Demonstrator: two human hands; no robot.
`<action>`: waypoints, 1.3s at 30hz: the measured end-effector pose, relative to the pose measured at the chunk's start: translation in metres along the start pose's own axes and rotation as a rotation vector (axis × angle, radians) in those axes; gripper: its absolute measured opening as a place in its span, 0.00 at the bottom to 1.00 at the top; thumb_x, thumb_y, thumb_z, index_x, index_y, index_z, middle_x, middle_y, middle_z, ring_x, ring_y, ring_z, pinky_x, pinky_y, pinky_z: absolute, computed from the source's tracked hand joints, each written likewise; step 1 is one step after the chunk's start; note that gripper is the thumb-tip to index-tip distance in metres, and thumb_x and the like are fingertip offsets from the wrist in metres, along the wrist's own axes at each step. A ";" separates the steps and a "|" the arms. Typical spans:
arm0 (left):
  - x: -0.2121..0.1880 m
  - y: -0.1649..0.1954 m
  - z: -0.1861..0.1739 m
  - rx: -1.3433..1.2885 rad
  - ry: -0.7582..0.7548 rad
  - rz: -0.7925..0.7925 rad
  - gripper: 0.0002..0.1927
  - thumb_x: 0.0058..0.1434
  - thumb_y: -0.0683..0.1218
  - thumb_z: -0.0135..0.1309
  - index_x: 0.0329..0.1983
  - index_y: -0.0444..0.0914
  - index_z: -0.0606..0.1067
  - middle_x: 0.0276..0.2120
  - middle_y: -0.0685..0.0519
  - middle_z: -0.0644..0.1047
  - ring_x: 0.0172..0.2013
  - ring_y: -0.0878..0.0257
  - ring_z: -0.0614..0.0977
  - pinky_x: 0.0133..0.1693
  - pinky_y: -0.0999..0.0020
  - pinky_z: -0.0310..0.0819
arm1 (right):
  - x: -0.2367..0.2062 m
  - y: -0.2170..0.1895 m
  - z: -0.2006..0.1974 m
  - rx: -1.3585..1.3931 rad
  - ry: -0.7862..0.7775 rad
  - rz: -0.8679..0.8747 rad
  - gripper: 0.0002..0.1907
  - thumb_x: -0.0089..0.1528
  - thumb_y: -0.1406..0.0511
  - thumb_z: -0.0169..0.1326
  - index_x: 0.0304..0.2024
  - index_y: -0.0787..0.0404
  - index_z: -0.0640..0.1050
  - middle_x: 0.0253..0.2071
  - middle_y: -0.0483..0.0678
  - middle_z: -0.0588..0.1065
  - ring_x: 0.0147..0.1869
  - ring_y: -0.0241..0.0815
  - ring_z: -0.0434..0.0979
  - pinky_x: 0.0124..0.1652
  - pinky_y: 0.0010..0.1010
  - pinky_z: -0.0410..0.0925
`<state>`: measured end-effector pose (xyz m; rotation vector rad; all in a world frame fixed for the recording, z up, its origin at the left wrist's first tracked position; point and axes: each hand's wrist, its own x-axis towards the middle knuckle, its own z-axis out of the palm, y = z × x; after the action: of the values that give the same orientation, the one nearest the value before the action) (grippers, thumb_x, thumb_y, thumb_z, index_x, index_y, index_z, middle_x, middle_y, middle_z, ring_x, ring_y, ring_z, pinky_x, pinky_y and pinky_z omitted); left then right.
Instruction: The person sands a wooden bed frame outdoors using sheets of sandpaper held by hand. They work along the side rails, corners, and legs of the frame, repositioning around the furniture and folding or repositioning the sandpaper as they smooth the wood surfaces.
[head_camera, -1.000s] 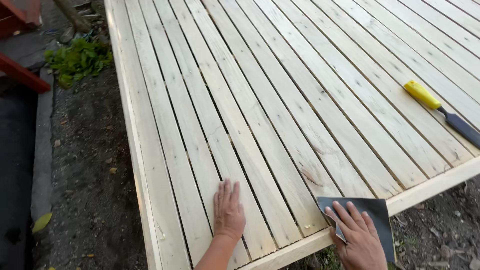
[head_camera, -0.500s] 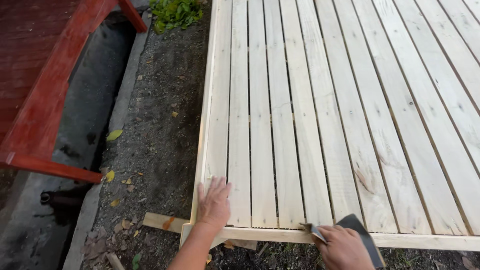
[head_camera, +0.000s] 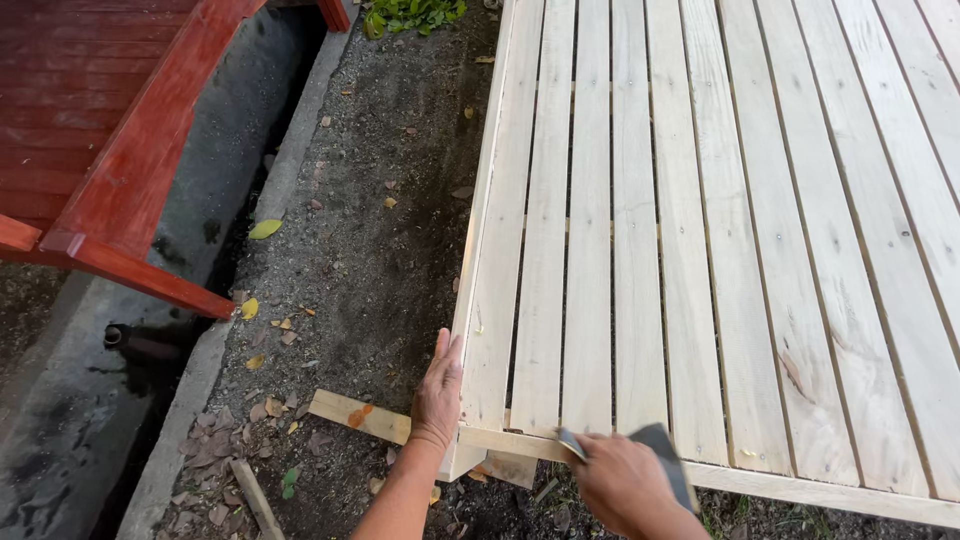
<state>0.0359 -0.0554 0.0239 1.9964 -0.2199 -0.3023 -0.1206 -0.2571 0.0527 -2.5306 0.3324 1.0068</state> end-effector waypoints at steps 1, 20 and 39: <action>-0.001 0.001 -0.001 -0.064 0.065 0.039 0.28 0.72 0.60 0.33 0.71 0.47 0.66 0.76 0.58 0.58 0.72 0.58 0.64 0.67 0.67 0.60 | -0.005 0.010 -0.002 -0.007 0.071 0.001 0.26 0.70 0.46 0.28 0.49 0.45 0.77 0.30 0.39 0.74 0.25 0.31 0.71 0.31 0.31 0.72; -0.003 -0.013 0.002 0.075 0.204 0.043 0.25 0.73 0.57 0.35 0.65 0.45 0.74 0.69 0.56 0.70 0.65 0.57 0.74 0.61 0.66 0.72 | 0.038 -0.053 0.007 0.241 -0.086 0.099 0.24 0.72 0.53 0.30 0.42 0.56 0.77 0.32 0.47 0.76 0.33 0.38 0.76 0.38 0.34 0.77; -0.038 0.021 0.084 1.062 0.062 -0.070 0.33 0.69 0.59 0.34 0.76 0.48 0.51 0.77 0.56 0.45 0.75 0.58 0.45 0.70 0.49 0.37 | -0.028 0.091 0.012 0.115 0.398 0.086 0.17 0.64 0.58 0.42 0.46 0.53 0.81 0.47 0.48 0.78 0.57 0.47 0.74 0.62 0.44 0.62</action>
<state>-0.0263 -0.1254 0.0122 3.0621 -0.3085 -0.1703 -0.1809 -0.3312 0.0395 -2.6153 0.5967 0.4861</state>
